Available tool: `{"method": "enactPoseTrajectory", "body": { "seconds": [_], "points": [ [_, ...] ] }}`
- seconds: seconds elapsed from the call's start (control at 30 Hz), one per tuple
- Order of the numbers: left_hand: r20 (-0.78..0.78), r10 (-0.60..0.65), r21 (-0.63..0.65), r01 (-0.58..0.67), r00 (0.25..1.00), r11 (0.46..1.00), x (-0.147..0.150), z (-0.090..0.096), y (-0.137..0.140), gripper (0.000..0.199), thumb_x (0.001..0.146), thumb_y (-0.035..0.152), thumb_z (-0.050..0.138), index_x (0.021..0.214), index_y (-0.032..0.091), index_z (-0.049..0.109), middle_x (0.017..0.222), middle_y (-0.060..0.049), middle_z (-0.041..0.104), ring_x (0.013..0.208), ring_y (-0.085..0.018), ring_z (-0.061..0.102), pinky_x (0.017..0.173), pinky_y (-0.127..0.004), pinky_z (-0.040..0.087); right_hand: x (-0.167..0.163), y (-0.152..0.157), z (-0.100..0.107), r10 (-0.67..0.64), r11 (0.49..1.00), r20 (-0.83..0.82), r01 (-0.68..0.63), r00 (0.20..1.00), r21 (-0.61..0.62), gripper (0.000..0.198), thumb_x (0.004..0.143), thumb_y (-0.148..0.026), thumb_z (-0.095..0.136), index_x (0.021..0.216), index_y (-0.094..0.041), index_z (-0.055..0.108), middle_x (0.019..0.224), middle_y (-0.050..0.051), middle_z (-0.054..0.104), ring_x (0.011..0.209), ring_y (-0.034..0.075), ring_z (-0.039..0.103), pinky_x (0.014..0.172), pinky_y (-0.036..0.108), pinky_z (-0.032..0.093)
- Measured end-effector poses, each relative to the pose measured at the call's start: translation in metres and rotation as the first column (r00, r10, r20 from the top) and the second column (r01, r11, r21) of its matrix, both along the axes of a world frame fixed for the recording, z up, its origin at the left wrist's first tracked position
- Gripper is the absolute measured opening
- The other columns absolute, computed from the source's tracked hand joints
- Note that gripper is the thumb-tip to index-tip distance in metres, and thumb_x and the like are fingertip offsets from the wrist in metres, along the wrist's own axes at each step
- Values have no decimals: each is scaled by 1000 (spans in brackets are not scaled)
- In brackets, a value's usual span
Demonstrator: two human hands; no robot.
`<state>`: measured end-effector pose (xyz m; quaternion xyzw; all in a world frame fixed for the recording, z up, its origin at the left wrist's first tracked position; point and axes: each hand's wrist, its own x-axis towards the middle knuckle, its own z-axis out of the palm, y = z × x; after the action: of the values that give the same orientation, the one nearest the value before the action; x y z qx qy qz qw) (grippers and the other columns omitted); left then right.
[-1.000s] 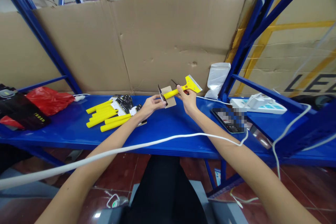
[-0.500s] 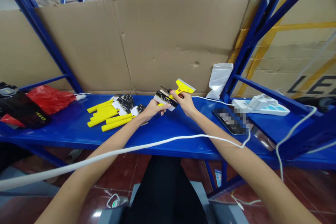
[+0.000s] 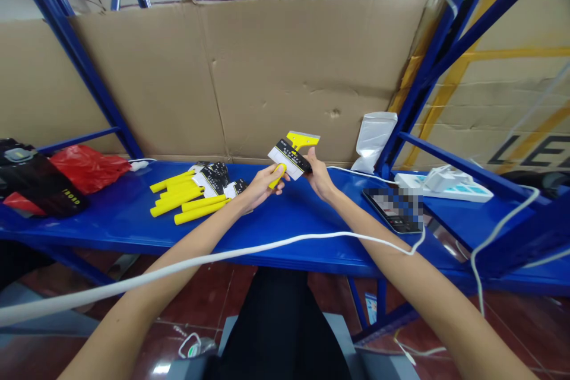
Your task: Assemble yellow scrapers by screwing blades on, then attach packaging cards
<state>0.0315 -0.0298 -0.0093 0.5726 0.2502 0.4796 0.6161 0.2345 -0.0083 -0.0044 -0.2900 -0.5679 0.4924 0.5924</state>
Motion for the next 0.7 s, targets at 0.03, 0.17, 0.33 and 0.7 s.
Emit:
{"method": "enactPoseTrajectory", "body": {
  "seconds": [0.03,0.17,0.33,0.7],
  "points": [
    [8,-3,6,3,1000,1000,-1,1,0,50,90,61,92,107,19,72,106,-7,75,69,-11,57,59,-25,47,0,0,0,-9,1000,3,9,1000,1,80,80,-99,70,90,-21,82,95,6,81,97,24,76,86,34,63],
    [22,1,34,-2,1000,999,-3,4,-1,48,90,60,92,111,20,73,116,-10,78,74,-13,60,61,-26,47,-1,4,-2,-101,995,0,101,995,28,72,74,-88,86,103,-22,84,101,3,81,95,20,74,93,32,63],
    [58,49,55,-52,997,997,-5,6,-2,49,91,60,91,112,20,73,130,-14,78,84,-16,64,66,-28,49,1,10,-6,-140,990,3,140,990,28,67,70,-76,96,106,-21,86,91,0,77,86,16,71,94,32,64],
    [-72,71,118,-62,995,991,-2,-2,4,62,88,69,89,121,18,77,126,-14,79,86,-17,65,66,-28,51,-5,4,-8,-64,996,32,62,997,57,52,70,-68,100,90,-21,89,88,2,81,83,19,75,91,37,66]
  ]
}}
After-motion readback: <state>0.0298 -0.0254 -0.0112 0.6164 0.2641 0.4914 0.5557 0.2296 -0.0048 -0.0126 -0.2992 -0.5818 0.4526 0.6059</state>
